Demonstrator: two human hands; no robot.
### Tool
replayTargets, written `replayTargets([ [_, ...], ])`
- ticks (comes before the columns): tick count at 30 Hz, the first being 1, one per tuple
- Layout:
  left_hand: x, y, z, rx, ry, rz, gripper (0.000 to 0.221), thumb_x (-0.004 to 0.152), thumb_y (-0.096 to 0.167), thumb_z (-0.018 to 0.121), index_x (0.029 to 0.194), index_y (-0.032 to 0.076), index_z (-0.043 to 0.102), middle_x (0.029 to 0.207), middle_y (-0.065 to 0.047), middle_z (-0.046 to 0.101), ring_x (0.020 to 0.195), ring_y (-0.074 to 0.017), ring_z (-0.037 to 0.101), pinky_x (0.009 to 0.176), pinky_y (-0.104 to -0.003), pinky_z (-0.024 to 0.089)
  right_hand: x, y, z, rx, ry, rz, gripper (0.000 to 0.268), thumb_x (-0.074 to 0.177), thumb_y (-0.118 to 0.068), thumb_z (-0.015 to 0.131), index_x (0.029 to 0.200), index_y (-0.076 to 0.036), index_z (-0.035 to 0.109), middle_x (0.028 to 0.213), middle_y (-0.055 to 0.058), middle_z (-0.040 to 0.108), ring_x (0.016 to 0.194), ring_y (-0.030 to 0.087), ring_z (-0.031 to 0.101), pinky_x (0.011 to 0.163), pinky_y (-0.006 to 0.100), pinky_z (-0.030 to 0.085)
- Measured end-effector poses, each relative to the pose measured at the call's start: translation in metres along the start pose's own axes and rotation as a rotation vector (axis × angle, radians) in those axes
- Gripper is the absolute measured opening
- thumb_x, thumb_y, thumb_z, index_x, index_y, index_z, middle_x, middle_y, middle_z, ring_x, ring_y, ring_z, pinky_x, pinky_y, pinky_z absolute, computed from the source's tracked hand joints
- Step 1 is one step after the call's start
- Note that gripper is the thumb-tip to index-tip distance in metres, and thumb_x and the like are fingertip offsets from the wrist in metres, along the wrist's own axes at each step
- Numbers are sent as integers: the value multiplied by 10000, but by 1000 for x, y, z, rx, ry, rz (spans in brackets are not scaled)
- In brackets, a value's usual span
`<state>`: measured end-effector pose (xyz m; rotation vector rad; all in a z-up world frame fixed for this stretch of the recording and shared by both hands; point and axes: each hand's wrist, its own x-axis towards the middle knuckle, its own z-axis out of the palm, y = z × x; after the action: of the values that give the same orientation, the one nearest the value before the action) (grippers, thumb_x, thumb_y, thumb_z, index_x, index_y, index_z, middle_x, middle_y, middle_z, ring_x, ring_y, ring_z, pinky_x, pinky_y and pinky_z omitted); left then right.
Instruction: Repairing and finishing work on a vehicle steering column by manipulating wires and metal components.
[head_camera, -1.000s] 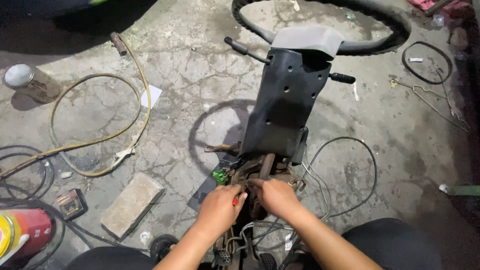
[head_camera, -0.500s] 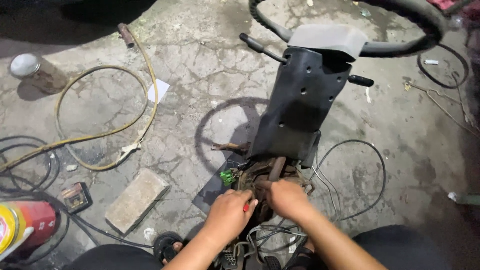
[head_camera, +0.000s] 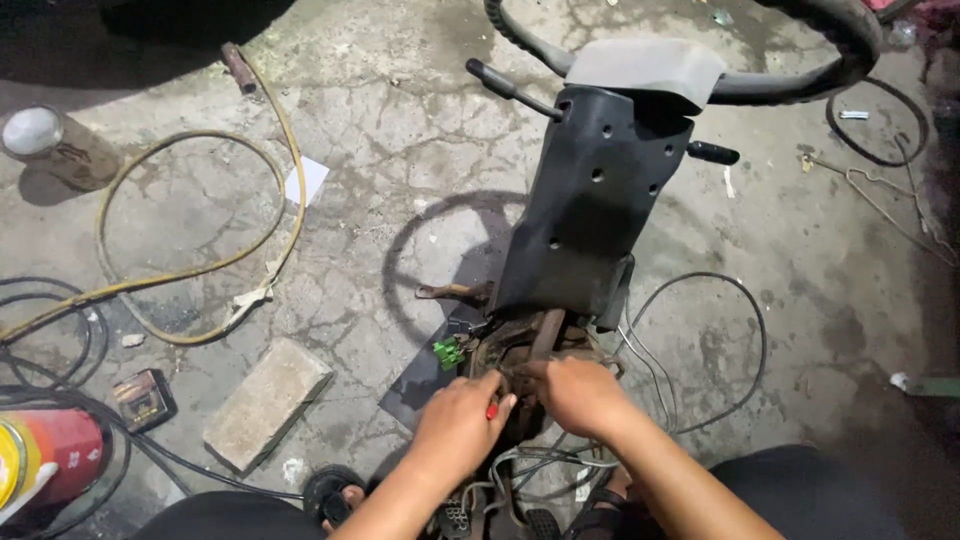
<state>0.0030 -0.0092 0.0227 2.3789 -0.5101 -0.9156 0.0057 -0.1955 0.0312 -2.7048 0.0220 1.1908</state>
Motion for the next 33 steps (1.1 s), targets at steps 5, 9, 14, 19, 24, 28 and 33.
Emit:
replayTargets([
  [5,6,-12,24,40,101,143,332,1047,363,558,1221,82,586,894,-141,699,874,-390,640,650,-538,533,4,-7,14,102,100,44,415,1053,-378,407,1436,-400,566,1159,136,727,959,350,723,721,484,583],
  [9,5,-10,27,106,75,164,320,1060,360,556,1220,84,533,676,-81,608,626,-315,596,478,-464,478,-5,3,1,48,17,1,459,1045,-311,359,1428,-421,588,1240,95,708,1078,317,692,717,472,575],
  [14,6,-11,22,83,57,123,370,1056,372,556,1287,84,529,781,-111,669,692,-329,646,542,-486,530,7,1,25,118,162,-33,424,1058,-357,391,1439,-355,577,1104,155,742,928,381,722,718,524,587],
  [19,14,-17,18,98,93,97,464,1057,419,537,1370,80,488,781,-123,658,655,-328,628,509,-463,485,4,9,22,57,51,-40,445,1067,-340,330,1444,-337,566,1171,110,734,987,332,727,699,480,587],
  [24,8,1,12,26,-36,37,453,1069,374,543,1399,85,429,868,-95,652,734,-264,630,569,-420,530,-8,-8,6,175,68,-10,410,1107,-326,332,1447,-363,558,1087,23,761,812,188,737,672,318,644],
  [28,8,2,-4,-178,2,-16,348,1058,440,514,1222,137,470,869,-138,646,824,-359,657,645,-464,456,-7,5,9,44,29,-21,402,1061,-391,392,1398,-373,611,1047,102,751,905,320,721,706,465,584],
  [33,-4,16,-40,-254,16,-184,270,1075,460,491,1109,199,432,626,-38,477,550,-237,490,528,-379,302,-10,1,11,100,87,6,452,1061,-318,388,1462,-452,545,1056,142,740,869,329,716,673,458,561],
])
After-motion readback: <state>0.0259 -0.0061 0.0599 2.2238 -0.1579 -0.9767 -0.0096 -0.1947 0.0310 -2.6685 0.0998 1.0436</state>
